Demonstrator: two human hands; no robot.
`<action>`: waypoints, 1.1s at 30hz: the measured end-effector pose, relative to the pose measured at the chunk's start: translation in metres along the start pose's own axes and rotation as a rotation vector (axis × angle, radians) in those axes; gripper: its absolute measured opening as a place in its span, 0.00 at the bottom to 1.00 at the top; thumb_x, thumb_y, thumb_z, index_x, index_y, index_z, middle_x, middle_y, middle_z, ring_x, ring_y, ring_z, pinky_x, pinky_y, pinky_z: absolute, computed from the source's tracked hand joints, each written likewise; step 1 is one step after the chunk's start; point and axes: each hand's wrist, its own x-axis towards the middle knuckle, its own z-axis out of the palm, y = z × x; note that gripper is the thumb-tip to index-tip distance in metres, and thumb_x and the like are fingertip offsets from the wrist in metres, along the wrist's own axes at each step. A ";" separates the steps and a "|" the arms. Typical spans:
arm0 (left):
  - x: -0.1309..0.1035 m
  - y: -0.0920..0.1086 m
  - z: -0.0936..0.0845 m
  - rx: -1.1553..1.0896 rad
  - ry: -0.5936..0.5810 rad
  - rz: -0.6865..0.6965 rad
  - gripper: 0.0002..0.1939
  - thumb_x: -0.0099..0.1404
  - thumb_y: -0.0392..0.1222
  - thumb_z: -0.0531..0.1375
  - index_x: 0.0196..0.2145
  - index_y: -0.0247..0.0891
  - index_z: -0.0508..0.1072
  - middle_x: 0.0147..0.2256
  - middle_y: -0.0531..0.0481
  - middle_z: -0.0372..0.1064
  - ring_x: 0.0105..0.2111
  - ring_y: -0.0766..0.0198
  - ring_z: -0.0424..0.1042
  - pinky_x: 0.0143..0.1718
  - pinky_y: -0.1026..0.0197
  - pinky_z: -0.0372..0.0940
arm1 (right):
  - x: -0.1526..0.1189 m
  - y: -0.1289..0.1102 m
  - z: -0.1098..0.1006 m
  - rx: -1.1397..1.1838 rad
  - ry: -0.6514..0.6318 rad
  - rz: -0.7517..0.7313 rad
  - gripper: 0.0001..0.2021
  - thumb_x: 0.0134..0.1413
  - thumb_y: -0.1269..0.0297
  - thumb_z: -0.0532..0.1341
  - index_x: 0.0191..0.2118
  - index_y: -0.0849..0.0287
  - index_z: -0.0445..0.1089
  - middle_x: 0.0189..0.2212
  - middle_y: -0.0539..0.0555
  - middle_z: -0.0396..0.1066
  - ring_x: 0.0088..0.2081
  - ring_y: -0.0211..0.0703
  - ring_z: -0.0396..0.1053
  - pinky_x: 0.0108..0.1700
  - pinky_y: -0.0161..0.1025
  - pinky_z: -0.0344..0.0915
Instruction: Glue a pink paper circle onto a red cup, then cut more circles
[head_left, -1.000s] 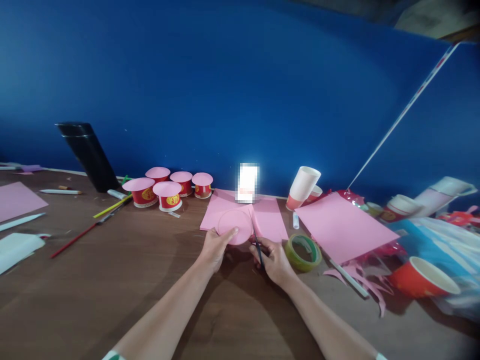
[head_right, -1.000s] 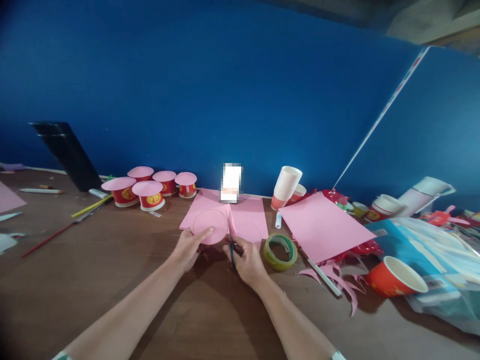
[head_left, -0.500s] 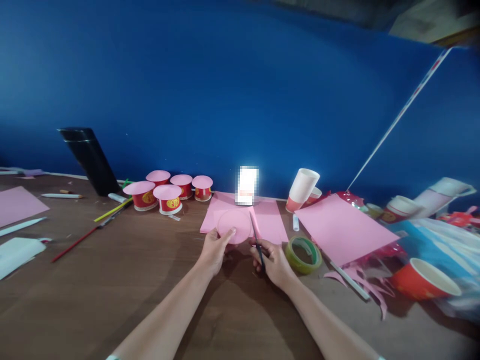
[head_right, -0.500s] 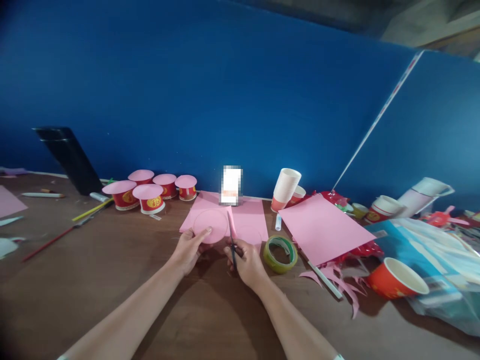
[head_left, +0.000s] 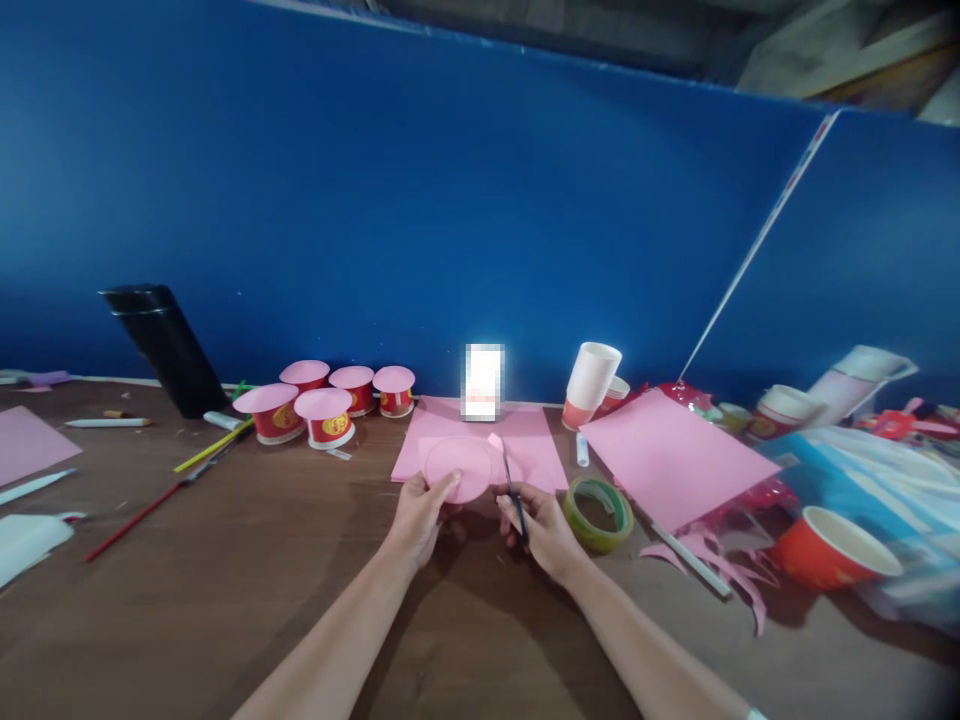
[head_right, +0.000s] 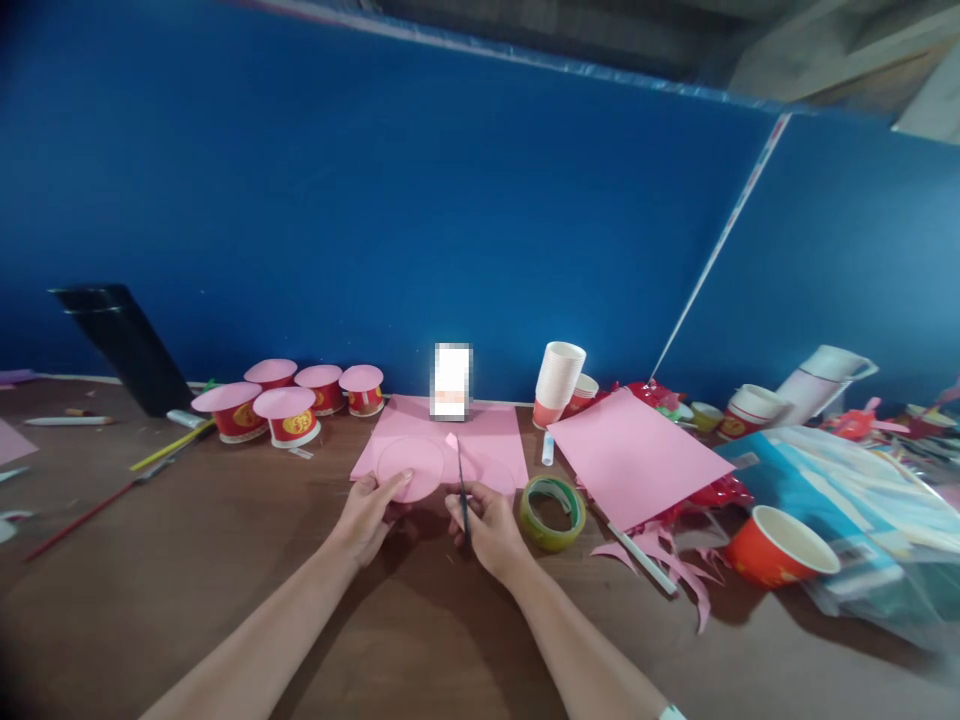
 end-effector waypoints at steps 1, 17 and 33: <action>0.000 0.000 0.000 0.004 -0.002 0.001 0.16 0.44 0.40 0.67 0.29 0.32 0.68 0.19 0.54 0.68 0.14 0.73 0.63 0.15 0.70 0.58 | 0.001 0.001 0.000 0.014 0.004 -0.002 0.19 0.46 0.52 0.60 0.40 0.62 0.66 0.16 0.46 0.65 0.14 0.31 0.60 0.13 0.25 0.47; 0.000 -0.004 -0.003 0.014 -0.100 0.005 0.14 0.46 0.41 0.65 0.29 0.34 0.66 0.15 0.57 0.63 0.10 0.71 0.60 0.11 0.68 0.56 | 0.004 -0.004 -0.002 0.114 0.155 0.016 0.18 0.44 0.50 0.61 0.33 0.64 0.69 0.15 0.48 0.64 0.14 0.29 0.58 0.12 0.24 0.46; -0.002 0.000 -0.001 -0.051 -0.048 0.046 0.17 0.44 0.40 0.66 0.33 0.33 0.69 0.23 0.51 0.71 0.21 0.67 0.70 0.21 0.67 0.63 | -0.006 -0.020 -0.012 0.815 -0.122 0.149 0.23 0.49 0.44 0.53 0.41 0.58 0.66 0.26 0.51 0.64 0.25 0.34 0.61 0.18 0.26 0.53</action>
